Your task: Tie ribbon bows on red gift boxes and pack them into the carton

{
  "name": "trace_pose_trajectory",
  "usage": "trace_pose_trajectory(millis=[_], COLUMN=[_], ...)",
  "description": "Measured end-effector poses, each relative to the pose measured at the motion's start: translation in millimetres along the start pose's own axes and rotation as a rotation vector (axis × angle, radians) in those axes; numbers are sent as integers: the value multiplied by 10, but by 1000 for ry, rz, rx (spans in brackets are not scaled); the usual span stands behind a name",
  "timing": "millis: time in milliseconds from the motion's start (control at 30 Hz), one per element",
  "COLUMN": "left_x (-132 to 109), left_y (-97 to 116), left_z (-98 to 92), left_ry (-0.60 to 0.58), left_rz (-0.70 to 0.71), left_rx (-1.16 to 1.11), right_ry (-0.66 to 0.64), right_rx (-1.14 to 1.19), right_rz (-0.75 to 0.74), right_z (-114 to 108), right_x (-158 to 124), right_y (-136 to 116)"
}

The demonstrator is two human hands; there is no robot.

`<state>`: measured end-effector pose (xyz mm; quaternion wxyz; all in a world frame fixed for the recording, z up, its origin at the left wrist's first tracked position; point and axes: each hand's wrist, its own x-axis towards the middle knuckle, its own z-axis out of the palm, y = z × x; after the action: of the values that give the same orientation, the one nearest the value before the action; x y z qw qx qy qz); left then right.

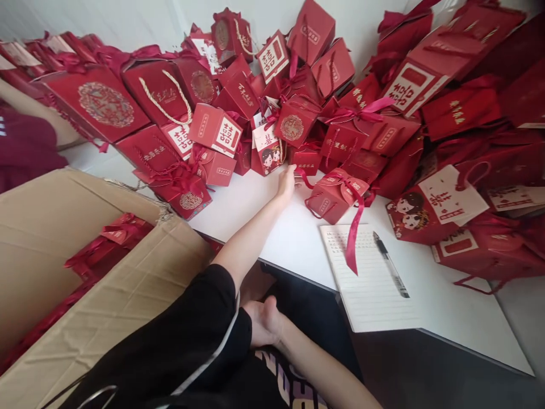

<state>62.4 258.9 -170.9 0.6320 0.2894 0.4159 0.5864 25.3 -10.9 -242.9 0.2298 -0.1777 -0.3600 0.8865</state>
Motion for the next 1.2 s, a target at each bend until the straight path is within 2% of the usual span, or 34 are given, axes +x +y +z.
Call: trace_pose_trajectory(millis=[100,233,433,633,800,867,967,1033,1100,1133,1200], left_x=[-6,-16,-19,-34,-53,-59,-65,-67,-72,-80,-122], left_y=[-10,-9,-1,-9,15,26,19,-1,-16,-11,38], left_z=[-5,-9,-1,6,11,17,18,12,8,10,27], left_ry=[-11,-23,-33,-41,-38,-40,-57,-80,-106,-117,-134], left_rz=[-3,-11,-19,-20,-6,5,29,58,102,135,228], left_rx=[7,16,34,55,78,94,131,164,205,226,266], right_ry=[8,192,300,407,583,638,670,612,586,623,918], right_rx=[64,116,115,-96,-352,-457,-624,-812,-983,-1081,-1239], right_rz=[-18,-151,-190,-160,-192,-202,-208,-230,-364,-459,-584], right_z=[-14,-19,-222,-273,-322,-282,-106,30,97,85,-42], right_x=[48,95,-124,-88,-132,-266,-595,-867,-1154,-1295,-1555], right_y=[42,-21,-145,-31,-65,-131,-272,-402,-565,-655,-834])
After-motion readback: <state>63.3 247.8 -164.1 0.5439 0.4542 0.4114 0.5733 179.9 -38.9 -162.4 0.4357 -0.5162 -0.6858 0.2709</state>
